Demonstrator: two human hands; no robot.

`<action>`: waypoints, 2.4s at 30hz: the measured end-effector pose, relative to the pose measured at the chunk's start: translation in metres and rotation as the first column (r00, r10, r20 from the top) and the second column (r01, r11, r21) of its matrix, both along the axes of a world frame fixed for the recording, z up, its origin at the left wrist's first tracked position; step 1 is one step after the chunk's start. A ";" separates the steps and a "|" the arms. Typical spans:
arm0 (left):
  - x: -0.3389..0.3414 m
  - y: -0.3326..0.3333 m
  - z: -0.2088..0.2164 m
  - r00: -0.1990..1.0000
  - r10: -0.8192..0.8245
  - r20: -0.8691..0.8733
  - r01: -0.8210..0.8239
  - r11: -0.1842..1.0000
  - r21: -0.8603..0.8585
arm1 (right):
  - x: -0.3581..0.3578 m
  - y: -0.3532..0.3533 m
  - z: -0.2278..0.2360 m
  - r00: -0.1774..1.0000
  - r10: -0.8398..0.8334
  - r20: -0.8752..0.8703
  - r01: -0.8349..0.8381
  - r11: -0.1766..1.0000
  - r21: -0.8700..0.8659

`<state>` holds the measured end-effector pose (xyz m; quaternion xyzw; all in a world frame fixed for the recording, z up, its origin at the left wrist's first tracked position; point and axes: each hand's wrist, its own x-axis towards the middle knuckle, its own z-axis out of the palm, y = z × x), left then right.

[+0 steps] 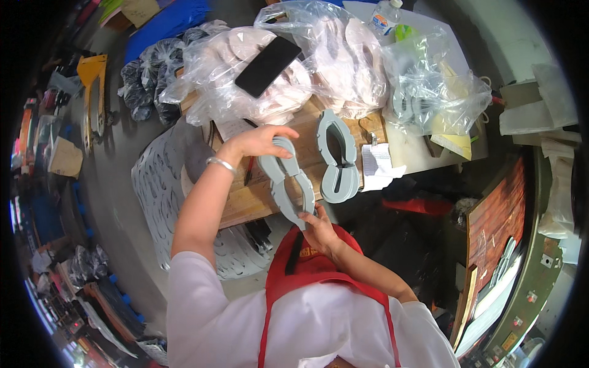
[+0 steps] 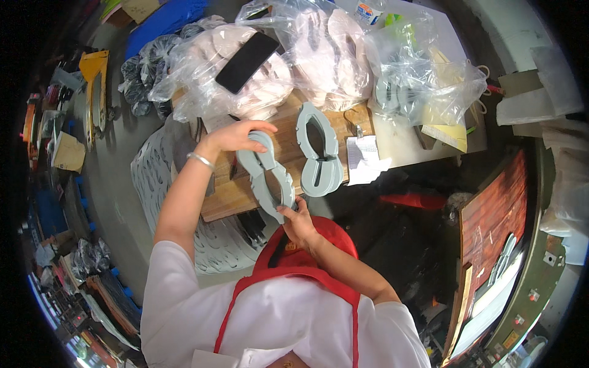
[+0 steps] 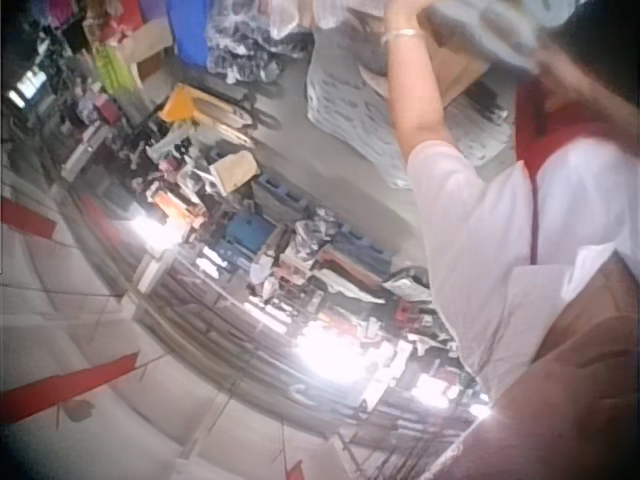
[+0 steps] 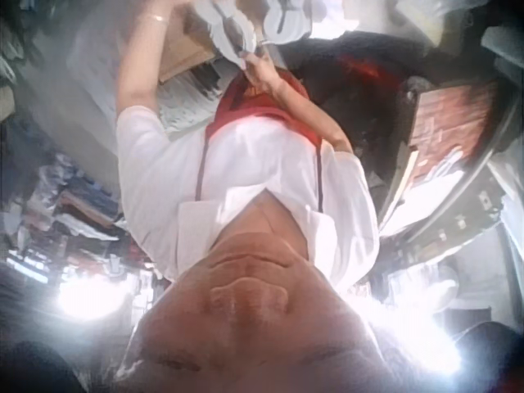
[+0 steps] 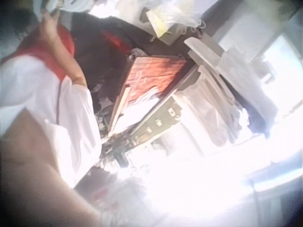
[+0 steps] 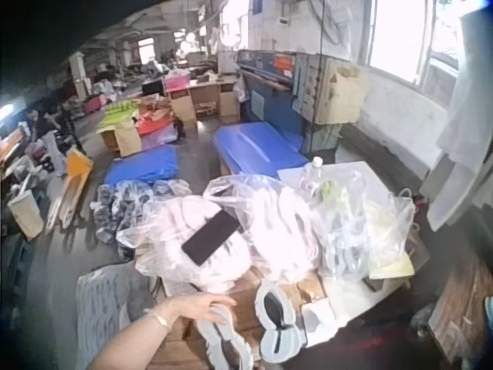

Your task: The person places foam sheets onto a hydraulic cutting machine, presses a button to cut multiple shapes, removes the cut pieces, and stacks them. They repeat this process with several sheets and then place the finished pieces into a plastic bag.

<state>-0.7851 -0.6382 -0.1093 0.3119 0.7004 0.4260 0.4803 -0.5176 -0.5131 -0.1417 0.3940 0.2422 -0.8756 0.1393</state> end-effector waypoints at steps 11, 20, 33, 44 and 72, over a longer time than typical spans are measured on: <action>-0.034 0.066 -0.066 0.991 -0.129 0.023 0.130 0.986 -0.104 | -0.012 0.018 -0.049 0.964 -0.207 0.169 0.235 0.958 -0.165; 0.078 0.013 -0.065 0.543 0.617 -0.569 -0.625 0.750 0.217 | -0.016 0.019 -0.032 0.987 -0.142 0.072 0.144 0.989 -0.024; 0.185 0.064 -0.105 0.385 0.897 -0.215 -0.915 0.402 0.037 | -0.013 0.025 -0.040 0.990 -0.113 0.080 0.107 0.992 0.074; 0.188 0.105 -0.116 -0.015 0.983 -0.185 -0.993 0.006 0.116 | 0.001 0.046 -0.012 0.991 -0.129 0.042 0.118 0.973 0.197; 0.573 0.289 0.022 0.962 0.212 -0.174 -0.053 0.765 0.642 | 0.587 0.124 0.183 0.512 -0.671 -0.537 0.747 0.039 0.664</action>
